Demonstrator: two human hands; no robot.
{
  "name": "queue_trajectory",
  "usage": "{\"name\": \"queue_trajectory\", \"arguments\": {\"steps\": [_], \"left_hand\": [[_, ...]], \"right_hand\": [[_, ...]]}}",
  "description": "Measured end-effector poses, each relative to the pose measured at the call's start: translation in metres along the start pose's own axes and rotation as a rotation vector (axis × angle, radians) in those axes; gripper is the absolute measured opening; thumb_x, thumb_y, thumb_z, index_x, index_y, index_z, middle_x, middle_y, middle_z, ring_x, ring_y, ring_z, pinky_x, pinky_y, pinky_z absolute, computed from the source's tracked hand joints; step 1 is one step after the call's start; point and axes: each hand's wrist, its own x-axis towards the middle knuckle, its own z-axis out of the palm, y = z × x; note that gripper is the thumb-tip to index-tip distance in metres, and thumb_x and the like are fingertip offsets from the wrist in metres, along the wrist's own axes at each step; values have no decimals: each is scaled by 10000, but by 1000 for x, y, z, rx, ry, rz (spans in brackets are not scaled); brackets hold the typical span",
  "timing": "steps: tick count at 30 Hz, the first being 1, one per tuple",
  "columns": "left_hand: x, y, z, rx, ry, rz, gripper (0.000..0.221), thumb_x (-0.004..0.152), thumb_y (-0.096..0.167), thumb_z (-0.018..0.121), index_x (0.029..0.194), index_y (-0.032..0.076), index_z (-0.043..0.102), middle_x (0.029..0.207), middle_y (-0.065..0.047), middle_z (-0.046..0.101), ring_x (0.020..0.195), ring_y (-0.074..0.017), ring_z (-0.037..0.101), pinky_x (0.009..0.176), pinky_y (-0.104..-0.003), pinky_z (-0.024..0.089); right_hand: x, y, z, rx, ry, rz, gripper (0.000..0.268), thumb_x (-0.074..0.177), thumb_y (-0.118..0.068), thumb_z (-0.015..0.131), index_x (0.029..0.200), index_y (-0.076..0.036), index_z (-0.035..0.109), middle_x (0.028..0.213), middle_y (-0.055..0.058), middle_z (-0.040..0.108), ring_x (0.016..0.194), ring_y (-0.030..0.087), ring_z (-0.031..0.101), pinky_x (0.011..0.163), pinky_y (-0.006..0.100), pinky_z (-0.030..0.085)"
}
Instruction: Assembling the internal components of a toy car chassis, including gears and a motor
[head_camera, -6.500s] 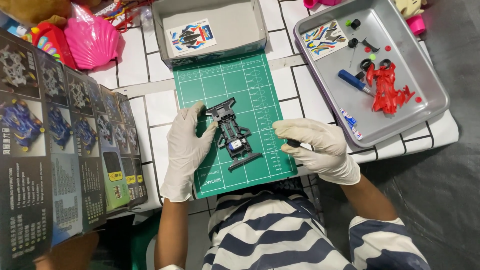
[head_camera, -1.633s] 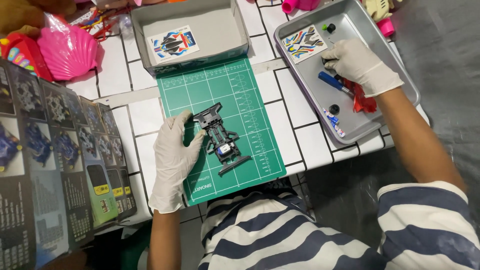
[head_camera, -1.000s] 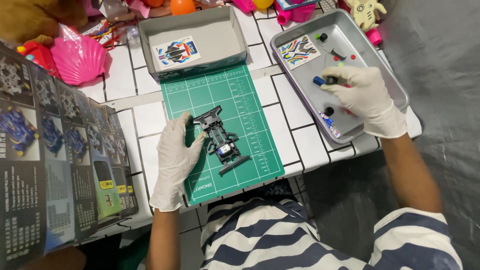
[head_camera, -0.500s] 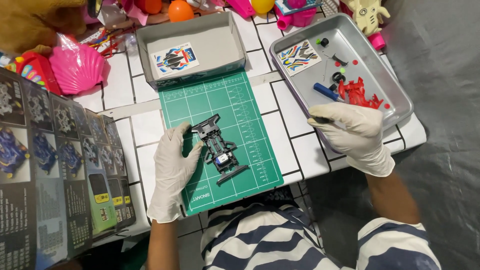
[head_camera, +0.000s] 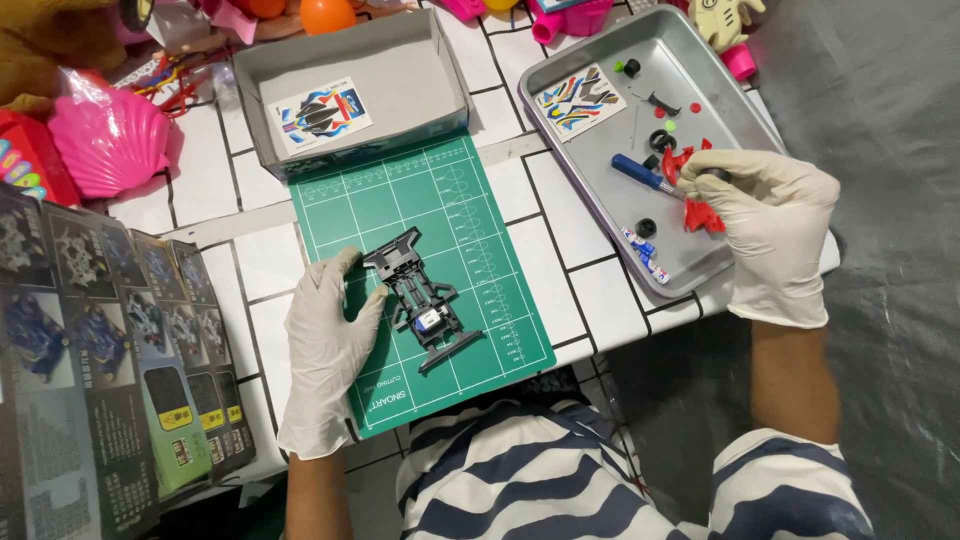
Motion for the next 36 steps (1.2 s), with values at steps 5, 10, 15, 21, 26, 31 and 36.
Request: {"name": "queue_trajectory", "arguments": {"steps": [5,10,15,21,26,31,36], "left_hand": [[0,4,-4,28,-4,49,544,914,331,737,1385,102,592,1135,-113,617,1067,-294,611,946,-426,497],[0,8,-6,56,0,107,525,948,319,684,1405,85,570,1091,-83,605,946,-246,565,850,-395,494],[0,4,-3,-11,-17,-26,591,882,342,784,1401,125,603,1153,-136,608,1101,-330,621,980,-451,496],[0,2,-2,3,-1,-6,590,886,361,780,1397,124,606,1152,-137,609,1097,-330,621,965,-455,504],[0,-1,0,12,5,5,598,882,370,780,1398,127,604,1151,-133,609,1095,-329,622,963,-454,507],[0,-2,1,12,23,22,593,869,345,798,1386,119,615,1146,-133,614,1088,-334,627,956,-456,510],[0,-4,2,-3,25,23,591,876,362,787,1389,126,612,1147,-123,612,1088,-324,623,955,-452,510]], "right_hand": [[6,4,-9,42,-100,144,86,1012,29,714,1092,60,709,949,191,716,861,199,717,814,299,643],[18,-3,15,-172,-152,532,238,890,-11,753,1114,-89,760,1037,95,782,938,133,752,826,208,619],[23,43,23,-194,-237,354,468,761,19,823,1214,-53,726,925,72,711,777,99,652,761,210,576],[28,119,14,-264,-271,-27,285,799,-30,865,1063,-106,788,1113,93,706,1040,214,701,955,300,554],[19,79,22,-96,-253,57,398,830,66,775,1208,-51,733,1118,101,710,996,164,688,944,289,570],[18,73,23,5,-261,115,343,875,74,703,1192,-53,732,1151,113,742,1049,152,704,954,277,561],[19,79,22,81,-180,135,379,855,58,785,1216,-28,710,1132,118,736,1010,143,717,935,255,591]]}}
